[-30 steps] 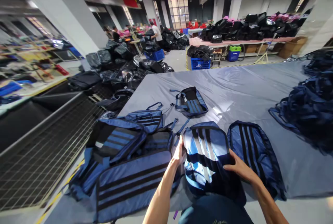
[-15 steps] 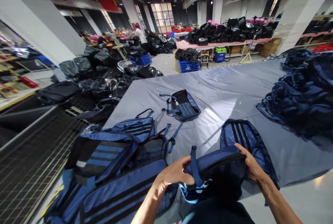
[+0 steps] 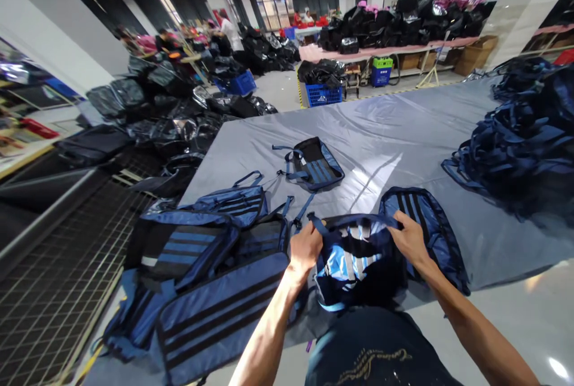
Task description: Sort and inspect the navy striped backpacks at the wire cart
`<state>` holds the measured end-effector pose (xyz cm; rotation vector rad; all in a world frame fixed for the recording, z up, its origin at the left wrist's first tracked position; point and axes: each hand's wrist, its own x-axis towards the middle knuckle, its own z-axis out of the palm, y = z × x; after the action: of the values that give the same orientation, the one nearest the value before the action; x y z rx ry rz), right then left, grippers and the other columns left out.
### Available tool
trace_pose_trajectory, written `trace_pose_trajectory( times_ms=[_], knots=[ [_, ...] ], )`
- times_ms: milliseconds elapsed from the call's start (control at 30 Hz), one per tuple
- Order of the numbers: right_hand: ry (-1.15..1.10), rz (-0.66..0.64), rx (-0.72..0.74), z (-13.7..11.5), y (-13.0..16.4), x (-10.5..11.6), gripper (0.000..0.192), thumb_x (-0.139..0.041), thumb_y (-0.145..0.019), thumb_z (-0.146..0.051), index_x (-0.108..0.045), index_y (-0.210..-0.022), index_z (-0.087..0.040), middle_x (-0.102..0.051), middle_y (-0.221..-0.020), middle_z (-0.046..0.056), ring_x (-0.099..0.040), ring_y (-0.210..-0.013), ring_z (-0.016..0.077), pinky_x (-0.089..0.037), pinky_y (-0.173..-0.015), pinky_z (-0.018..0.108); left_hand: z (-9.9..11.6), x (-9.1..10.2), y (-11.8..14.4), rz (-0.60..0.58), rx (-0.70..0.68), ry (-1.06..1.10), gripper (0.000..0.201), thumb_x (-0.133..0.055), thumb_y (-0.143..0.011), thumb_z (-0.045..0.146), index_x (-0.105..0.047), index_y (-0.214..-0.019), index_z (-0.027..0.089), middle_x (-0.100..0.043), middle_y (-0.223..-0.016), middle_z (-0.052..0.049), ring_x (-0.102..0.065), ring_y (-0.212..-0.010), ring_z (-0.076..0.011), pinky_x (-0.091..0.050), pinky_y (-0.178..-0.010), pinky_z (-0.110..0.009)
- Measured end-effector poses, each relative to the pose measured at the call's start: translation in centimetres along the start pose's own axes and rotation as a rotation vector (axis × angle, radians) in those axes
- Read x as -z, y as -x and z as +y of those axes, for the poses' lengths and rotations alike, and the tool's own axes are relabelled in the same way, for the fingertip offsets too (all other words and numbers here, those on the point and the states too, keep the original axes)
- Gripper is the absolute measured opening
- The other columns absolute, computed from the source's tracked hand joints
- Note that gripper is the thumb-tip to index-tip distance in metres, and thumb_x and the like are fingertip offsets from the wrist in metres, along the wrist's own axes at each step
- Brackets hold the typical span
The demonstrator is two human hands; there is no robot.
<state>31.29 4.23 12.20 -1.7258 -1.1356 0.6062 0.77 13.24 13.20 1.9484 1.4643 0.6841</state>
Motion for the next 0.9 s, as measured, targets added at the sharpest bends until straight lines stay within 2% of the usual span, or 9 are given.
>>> trace_pose_trajectory(
  times_ms=[100, 167, 400, 467, 533, 633, 767, 833, 900],
  knots=[
    [0.249, 0.190, 0.081, 0.6, -1.7, -1.0, 0.030, -0.064, -0.088, -0.045, -0.048, -0.071, -0.026, -0.050, -0.071, -0.002, -0.044, -0.070, 0.0183, -0.030, -0.068, 0.032, -0.7, -1.8, -1.6, 0.081, -0.014, -0.239, 0.044, -0.056, -0.098, 0.013, -0.078, -0.134, 0.022, -0.079, -0.125, -0.017, -0.075, -0.109, -0.0305, -0.050, -0.071, -0.029],
    [0.268, 0.176, 0.050, 0.5, -2.1, -0.6, 0.019, -0.064, -0.088, -0.043, -0.057, -0.081, -0.027, -0.056, -0.073, -0.002, -0.049, -0.070, 0.0191, -0.033, -0.069, 0.032, -1.0, -2.2, -1.9, 0.081, -0.010, -0.295, 0.047, -0.053, -0.101, 0.013, -0.075, -0.141, 0.024, -0.079, -0.127, -0.016, -0.076, -0.104, -0.0295, -0.048, -0.069, -0.030],
    [0.154, -0.479, 0.348, -0.6, -1.3, 3.2, 0.020, -0.070, -0.098, -0.038, -0.075, -0.115, -0.029, -0.070, -0.101, 0.003, -0.063, -0.091, 0.0225, -0.048, -0.085, 0.033, -3.1, -2.4, -0.4, 0.144, -0.046, -0.088, 0.046, -0.050, -0.104, 0.015, -0.075, -0.141, 0.024, -0.076, -0.139, -0.013, -0.074, -0.120, -0.0313, -0.055, -0.090, -0.033],
    [0.244, -0.367, 0.246, 0.7, -1.6, 2.8, 0.013, -0.067, -0.097, -0.031, -0.074, -0.108, -0.028, -0.070, -0.096, 0.002, -0.062, -0.086, 0.0212, -0.045, -0.081, 0.032, -3.5, -2.9, 0.0, 0.138, -0.030, -0.026, 0.046, -0.054, -0.099, 0.015, -0.076, -0.140, 0.023, -0.076, -0.140, -0.014, -0.073, -0.121, -0.0326, -0.056, -0.095, -0.035],
    [0.365, -0.125, 0.063, 2.7, -2.4, 1.4, 0.011, -0.060, -0.095, -0.024, -0.069, -0.100, -0.027, -0.068, -0.086, 0.000, -0.060, -0.079, 0.0207, -0.041, -0.076, 0.032, -3.7, -3.7, -0.1, 0.087, -0.033, 0.029, 0.047, -0.061, -0.095, 0.017, -0.077, -0.138, 0.024, -0.076, -0.138, -0.015, -0.073, -0.123, -0.0339, -0.056, -0.100, -0.036],
    [0.466, 0.030, -0.139, 6.5, -3.9, -0.9, 0.021, -0.058, -0.098, -0.031, -0.066, -0.117, -0.024, -0.069, -0.087, 0.002, -0.062, -0.078, 0.0228, -0.038, -0.074, 0.032, -3.9, -5.5, -0.9, 0.102, -0.010, 0.113, 0.044, -0.068, -0.095, 0.024, -0.076, -0.139, 0.023, -0.073, -0.141, -0.018, -0.068, -0.133, -0.0370, -0.054, -0.112, -0.042],
    [0.497, -0.091, -0.218, 11.0, -3.9, -1.9, 0.061, -0.073, -0.095, -0.056, -0.061, -0.144, -0.021, -0.075, -0.128, 0.014, -0.070, -0.113, 0.0309, -0.048, -0.085, 0.034, -5.6, -8.5, -1.2, 0.151, 0.274, 0.086, 0.085, -0.082, -0.091, 0.043, -0.046, -0.165, 0.018, -0.049, -0.171, -0.022, -0.047, -0.160, -0.0385, -0.044, -0.129, -0.048],
    [0.509, -0.212, -0.276, 13.1, -2.6, -1.7, 0.063, -0.076, -0.092, -0.059, -0.068, -0.138, -0.018, -0.077, -0.129, 0.017, -0.072, -0.117, 0.0336, -0.051, -0.089, 0.035, -7.1, -10.2, 0.1, 0.119, 0.402, 0.064, 0.107, -0.088, -0.085, 0.040, -0.030, -0.172, 0.016, -0.040, -0.177, -0.025, -0.042, -0.164, -0.0413, -0.043, -0.130, -0.051],
    [0.516, -0.326, -0.345, 15.0, -0.7, -1.5, 0.055, -0.077, -0.092, -0.059, -0.075, -0.127, -0.017, -0.082, -0.115, 0.016, -0.077, -0.109, 0.0341, -0.055, -0.089, 0.036, -8.5, -11.8, 2.1, 0.067, 0.488, 0.022, 0.112, -0.088, -0.084, 0.037, -0.024, -0.173, 0.015, -0.041, -0.176, -0.029, -0.044, -0.163, -0.0453, -0.044, -0.130, -0.054]
  ],
)
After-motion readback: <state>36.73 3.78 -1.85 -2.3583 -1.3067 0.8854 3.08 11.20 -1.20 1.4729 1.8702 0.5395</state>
